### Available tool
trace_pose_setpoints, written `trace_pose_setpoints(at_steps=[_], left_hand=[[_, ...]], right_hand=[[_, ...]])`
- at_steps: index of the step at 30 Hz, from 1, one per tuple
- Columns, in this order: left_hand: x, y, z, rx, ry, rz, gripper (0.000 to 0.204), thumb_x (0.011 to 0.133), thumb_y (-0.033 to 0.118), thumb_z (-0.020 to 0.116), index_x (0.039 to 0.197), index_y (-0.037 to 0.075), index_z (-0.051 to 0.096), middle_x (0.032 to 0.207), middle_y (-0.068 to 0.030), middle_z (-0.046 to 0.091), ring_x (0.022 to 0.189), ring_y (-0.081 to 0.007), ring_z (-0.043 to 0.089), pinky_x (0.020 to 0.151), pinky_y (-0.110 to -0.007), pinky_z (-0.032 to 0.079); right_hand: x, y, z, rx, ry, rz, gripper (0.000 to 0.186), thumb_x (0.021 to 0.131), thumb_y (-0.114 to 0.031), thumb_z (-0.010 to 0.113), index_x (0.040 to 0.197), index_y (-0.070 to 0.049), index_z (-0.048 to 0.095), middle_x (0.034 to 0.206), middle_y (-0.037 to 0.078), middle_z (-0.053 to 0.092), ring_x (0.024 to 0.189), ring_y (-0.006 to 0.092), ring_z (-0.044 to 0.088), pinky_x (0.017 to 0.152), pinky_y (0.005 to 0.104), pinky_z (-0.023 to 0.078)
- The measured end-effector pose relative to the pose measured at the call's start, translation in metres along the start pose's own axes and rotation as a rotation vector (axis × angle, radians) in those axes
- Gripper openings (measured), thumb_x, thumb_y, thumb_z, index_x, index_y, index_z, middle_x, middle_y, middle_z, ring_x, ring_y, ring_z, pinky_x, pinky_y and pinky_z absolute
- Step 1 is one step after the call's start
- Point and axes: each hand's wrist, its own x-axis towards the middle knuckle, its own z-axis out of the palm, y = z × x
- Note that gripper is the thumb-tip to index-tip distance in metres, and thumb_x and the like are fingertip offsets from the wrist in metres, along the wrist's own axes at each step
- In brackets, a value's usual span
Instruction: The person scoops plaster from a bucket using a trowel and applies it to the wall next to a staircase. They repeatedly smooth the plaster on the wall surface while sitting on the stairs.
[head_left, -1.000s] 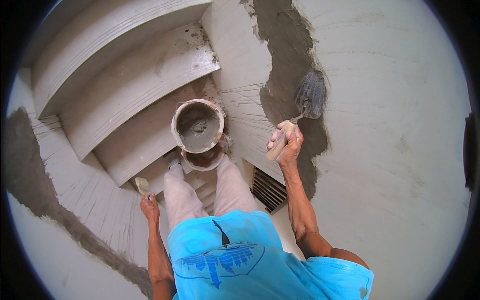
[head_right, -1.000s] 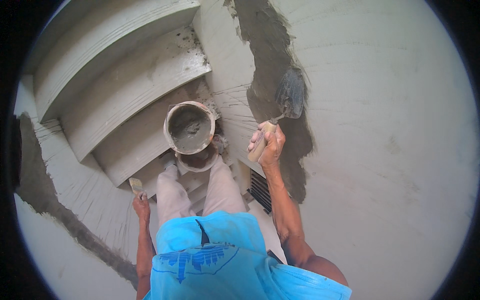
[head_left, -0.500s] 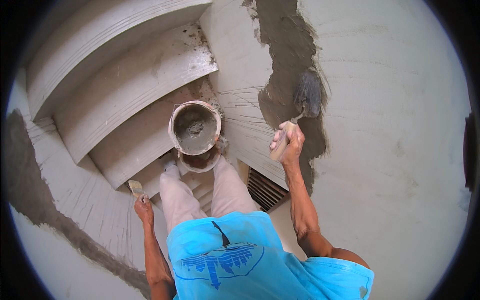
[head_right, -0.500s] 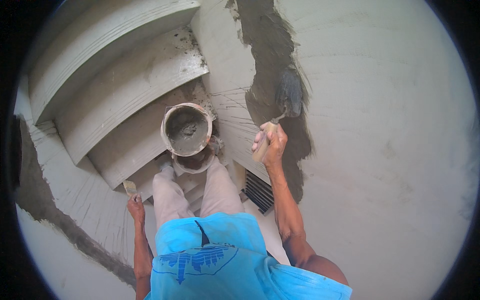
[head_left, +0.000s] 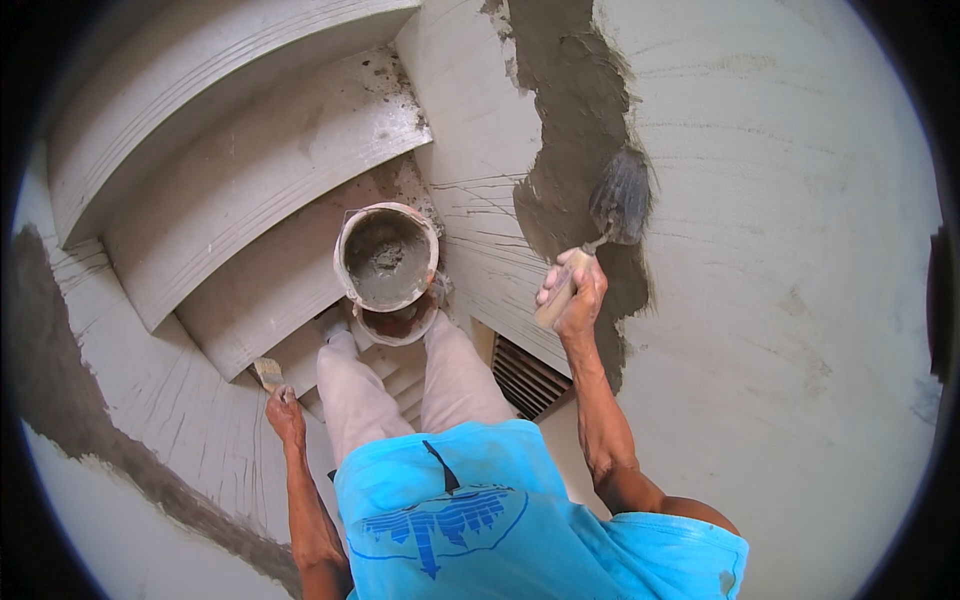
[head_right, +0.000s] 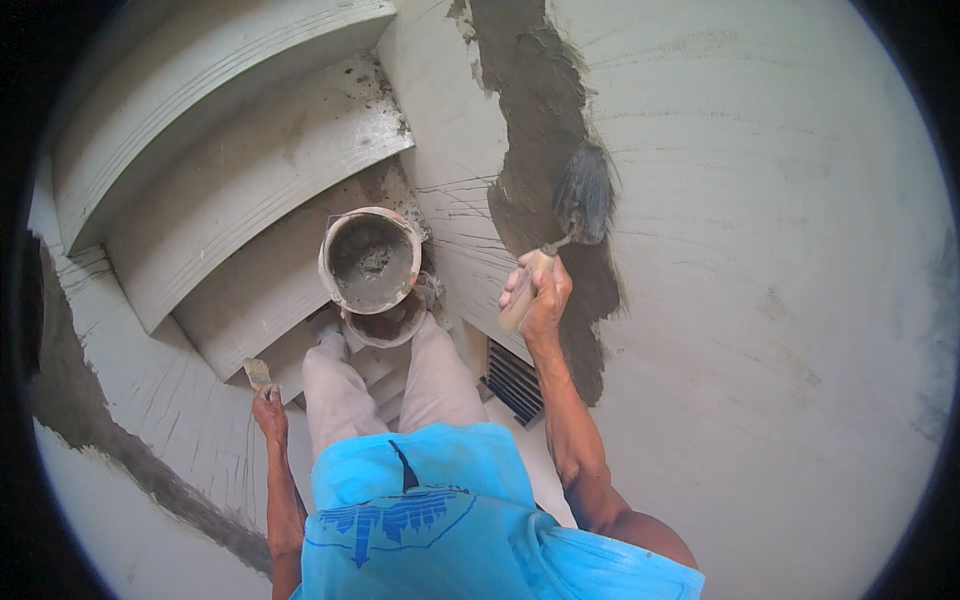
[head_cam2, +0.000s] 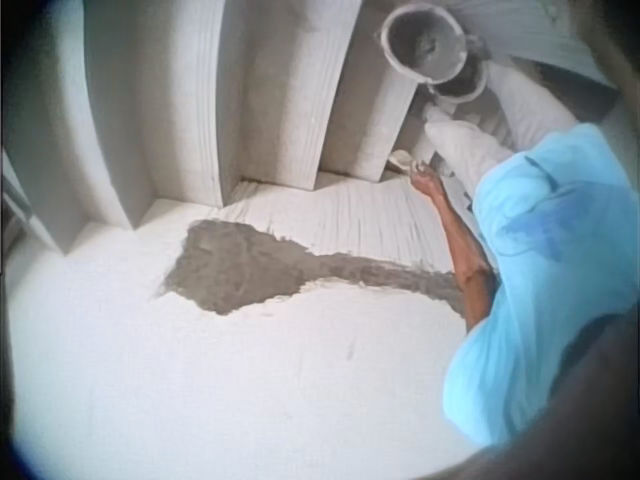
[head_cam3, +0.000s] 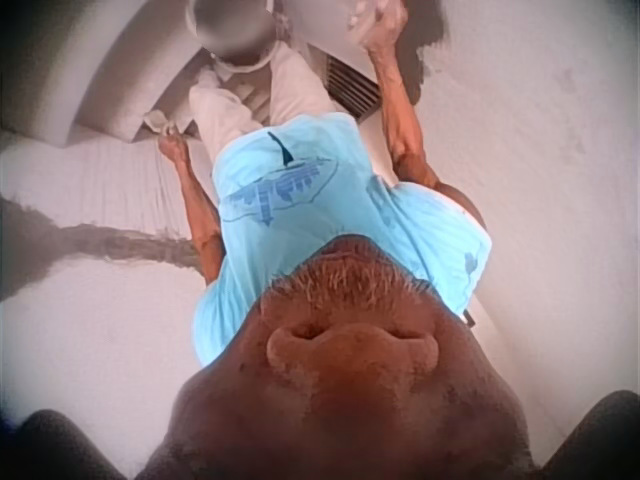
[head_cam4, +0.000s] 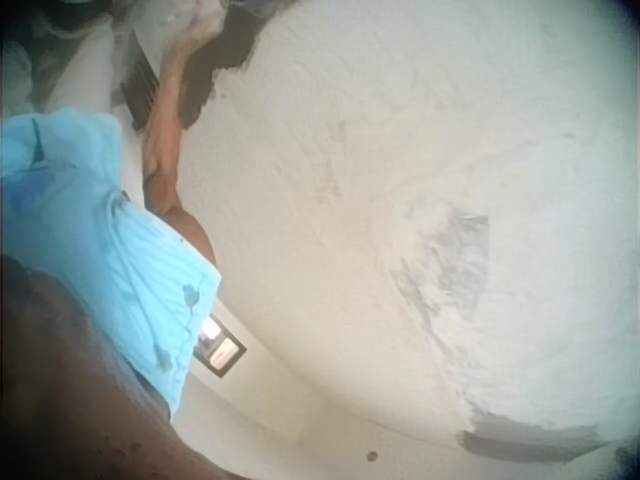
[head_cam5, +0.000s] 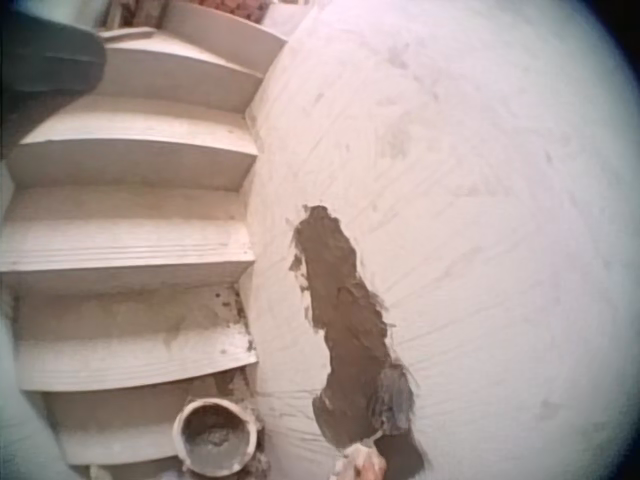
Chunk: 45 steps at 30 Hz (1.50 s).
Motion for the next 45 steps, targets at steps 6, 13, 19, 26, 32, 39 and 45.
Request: trace_pose_setpoints(at_steps=[6,13,19,26,32,39,45], left_hand=[[0.001,-0.012,0.007,-0.016,0.007,0.022,0.032,0.095,0.026,0.057,0.097,-0.004,0.069,0.084,-0.0219,0.068,0.077,-0.0361,0.065,0.074,-0.043,0.05],[-0.001,-0.006,0.004,-0.044,0.017,0.045,0.033,0.095,0.027,0.056,0.096,-0.005,0.067,0.084,-0.023,0.067,0.076,-0.0371,0.064,0.074,-0.044,0.049],[-0.006,-0.016,0.008,0.003,0.028,0.027,0.031,0.094,0.025,0.057,0.097,-0.004,0.068,0.088,-0.0254,0.069,0.082,-0.0393,0.066,0.077,-0.047,0.049],[-0.007,-0.013,0.006,-0.064,0.002,-0.004,0.032,0.094,0.025,0.057,0.098,-0.004,0.069,0.088,-0.0241,0.069,0.083,-0.0387,0.067,0.079,-0.045,0.05],[-0.011,-0.025,0.005,-0.043,0.023,-0.017,0.032,0.094,0.025,0.057,0.098,-0.004,0.069,0.087,-0.0237,0.069,0.082,-0.0385,0.067,0.078,-0.045,0.05],[-0.012,-0.024,0.005,-0.053,0.017,-0.02,0.032,0.094,0.026,0.058,0.098,-0.005,0.069,0.086,-0.0237,0.069,0.081,-0.0385,0.067,0.077,-0.046,0.05],[-0.011,-0.02,0.012,-0.101,0.062,0.042,0.039,0.096,0.032,0.058,0.097,-0.006,0.069,0.082,-0.0215,0.068,0.079,-0.0283,0.066,0.076,-0.042,0.05]], right_hand=[[0.02,-0.021,0.013,-0.016,-0.069,-0.007,0.037,0.092,-0.033,0.053,0.103,0.002,0.053,0.069,0.012,0.059,0.05,0.0195,0.059,0.043,0.0315,0.05],[0.004,-0.013,0.012,0.063,-0.005,0.005,0.035,0.091,-0.031,0.052,0.103,0.002,0.053,0.069,0.013,0.058,0.049,0.0202,0.058,0.042,0.0328,0.05],[0.017,-0.013,0.027,-0.029,-0.102,0.009,0.036,0.094,-0.036,0.054,0.106,-0.002,0.054,0.07,0.01,0.059,0.05,0.0189,0.058,0.042,0.0337,0.05],[0.077,-0.029,0.066,-0.029,-0.132,-0.025,0.027,0.095,-0.026,0.049,0.102,0.0,0.054,0.068,0.01,0.058,0.048,0.017,0.058,0.041,0.0308,0.049],[0.071,-0.029,0.045,0.022,-0.055,0.019,0.027,0.094,-0.025,0.048,0.102,0.0,0.054,0.068,0.011,0.057,0.048,0.0185,0.056,0.04,0.0325,0.047],[0.052,-0.025,0.041,0.007,-0.093,-0.017,0.03,0.092,-0.029,0.051,0.103,-0.001,0.054,0.069,0.01,0.058,0.048,0.0191,0.057,0.04,0.0324,0.048],[0.093,-0.032,0.069,-0.057,-0.118,-0.021,0.027,0.095,-0.029,0.05,0.102,-0.003,0.055,0.069,0.009,0.058,0.049,0.0184,0.056,0.041,0.0317,0.047]])
